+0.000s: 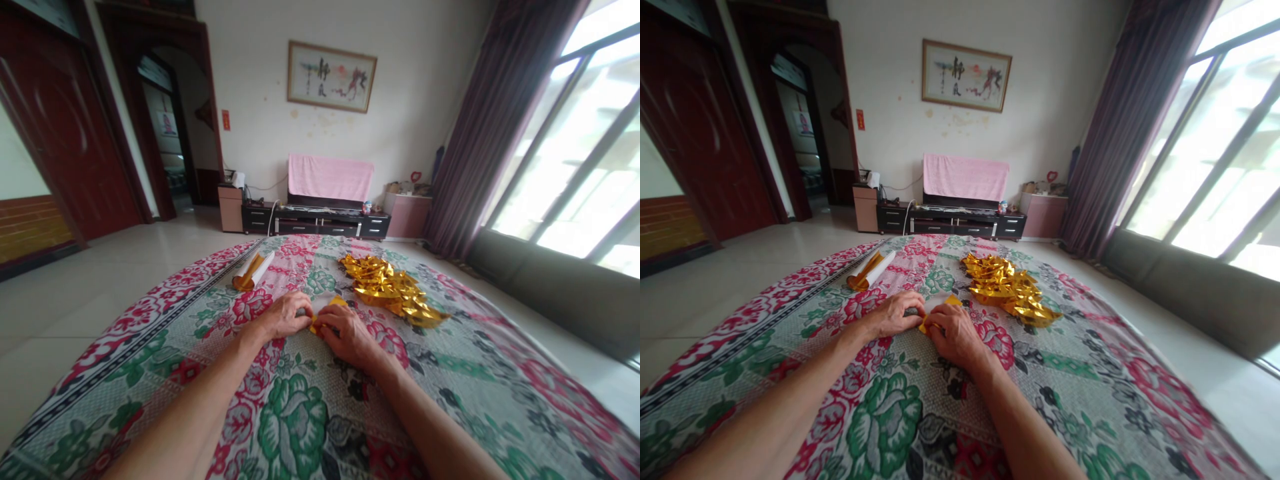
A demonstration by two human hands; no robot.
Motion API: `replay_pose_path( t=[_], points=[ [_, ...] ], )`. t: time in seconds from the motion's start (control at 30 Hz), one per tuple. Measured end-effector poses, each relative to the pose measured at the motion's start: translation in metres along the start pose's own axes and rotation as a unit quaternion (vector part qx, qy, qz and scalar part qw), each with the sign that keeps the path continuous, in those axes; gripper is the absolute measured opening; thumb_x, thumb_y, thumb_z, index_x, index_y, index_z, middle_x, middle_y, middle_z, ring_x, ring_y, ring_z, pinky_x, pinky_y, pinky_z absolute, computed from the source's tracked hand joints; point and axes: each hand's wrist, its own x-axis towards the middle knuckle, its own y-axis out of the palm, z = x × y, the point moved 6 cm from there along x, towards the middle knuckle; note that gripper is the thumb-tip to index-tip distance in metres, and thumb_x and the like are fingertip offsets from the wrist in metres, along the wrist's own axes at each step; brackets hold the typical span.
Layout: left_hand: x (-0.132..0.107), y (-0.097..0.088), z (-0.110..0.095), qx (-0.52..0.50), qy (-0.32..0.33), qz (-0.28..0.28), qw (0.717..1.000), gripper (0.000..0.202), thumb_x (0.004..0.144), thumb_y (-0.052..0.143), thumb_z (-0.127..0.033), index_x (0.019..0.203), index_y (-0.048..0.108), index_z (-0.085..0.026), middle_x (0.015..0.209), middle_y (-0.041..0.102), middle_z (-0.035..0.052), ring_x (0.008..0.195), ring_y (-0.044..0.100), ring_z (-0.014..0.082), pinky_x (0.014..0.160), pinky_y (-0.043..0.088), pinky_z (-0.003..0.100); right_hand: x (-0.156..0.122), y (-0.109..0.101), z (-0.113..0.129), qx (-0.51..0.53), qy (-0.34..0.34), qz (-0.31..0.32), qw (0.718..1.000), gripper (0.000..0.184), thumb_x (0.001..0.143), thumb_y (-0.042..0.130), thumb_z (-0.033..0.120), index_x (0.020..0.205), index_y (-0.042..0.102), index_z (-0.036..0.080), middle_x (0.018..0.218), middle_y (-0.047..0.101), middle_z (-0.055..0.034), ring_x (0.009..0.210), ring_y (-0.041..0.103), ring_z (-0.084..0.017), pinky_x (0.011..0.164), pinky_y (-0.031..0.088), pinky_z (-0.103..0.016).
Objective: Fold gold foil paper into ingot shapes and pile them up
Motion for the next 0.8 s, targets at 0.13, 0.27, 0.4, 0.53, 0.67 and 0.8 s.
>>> replay_pose_path(
  t=[0.13,0.27,0.4,0.53,0.67,0.8],
  points=[
    [-0.0012,0.0007,0.0022,-0.014,-0.001,0.001,1.0,0.009,0.068,0.061,-0.017,0.076,0.066,-0.018,0.096,0.061,0.004,0.094,0.055,0.0148,0.087,0.042,0.026,-0.0002,-0.0002,0.0004,0.004,0.001,0.002,1.0,0.019,0.081,0.048,0.013,0.089,0.064,0.02,0.091,0.062,-0.0038,0.085,0.054,-0.015,0.081,0.039,-0.03],
    [-0.0011,0.0007,0.0011,-0.01,-0.004,0.016,1.0,0.01,0.068,0.061,-0.017,0.077,0.066,-0.017,0.097,0.061,0.0048,0.094,0.055,0.0151,0.087,0.042,0.026,-0.0003,0.0001,-0.0005,0.006,0.002,0.001,1.0,0.019,0.079,0.049,0.011,0.086,0.064,0.02,0.089,0.062,-0.0036,0.085,0.054,-0.015,0.081,0.039,-0.03],
    [-0.0006,0.0004,0.0004,-0.01,-0.014,0.018,1.0,0.009,0.067,0.062,-0.018,0.076,0.066,-0.018,0.098,0.061,0.0046,0.093,0.055,0.0153,0.087,0.043,0.027,-0.0009,0.0014,-0.0019,0.002,0.004,-0.005,1.0,0.019,0.079,0.049,0.011,0.087,0.064,0.02,0.09,0.062,-0.0039,0.085,0.054,-0.015,0.081,0.039,-0.03],
    [-0.0007,0.0011,0.0017,-0.016,-0.008,0.002,1.0,0.007,0.069,0.061,-0.019,0.075,0.065,-0.018,0.098,0.061,0.0048,0.095,0.055,0.0152,0.088,0.042,0.027,-0.0007,0.0015,-0.0007,-0.006,0.005,-0.01,1.0,0.019,0.08,0.05,0.014,0.089,0.065,0.021,0.091,0.063,-0.0038,0.085,0.055,-0.015,0.081,0.039,-0.03],
    [-0.0013,0.0025,0.003,-0.015,-0.005,0.011,1.0,0.011,0.067,0.065,-0.023,0.076,0.065,-0.018,0.099,0.06,0.0053,0.096,0.055,0.0161,0.089,0.042,0.028,-0.0008,-0.0012,-0.0013,0.004,-0.003,0.0,1.0,0.019,0.08,0.049,0.012,0.087,0.064,0.021,0.091,0.063,-0.0032,0.085,0.056,-0.014,0.082,0.041,-0.029],
    [-0.0017,0.0021,0.005,-0.015,-0.019,0.016,1.0,0.015,0.065,0.067,-0.025,0.078,0.065,-0.019,0.101,0.06,0.0048,0.095,0.055,0.0163,0.088,0.042,0.029,-0.0038,-0.0037,-0.0081,0.052,-0.027,0.018,0.998,0.025,0.072,0.051,0.007,0.089,0.063,0.021,0.097,0.063,-0.0035,0.089,0.058,-0.014,0.083,0.043,-0.028]
  ],
)
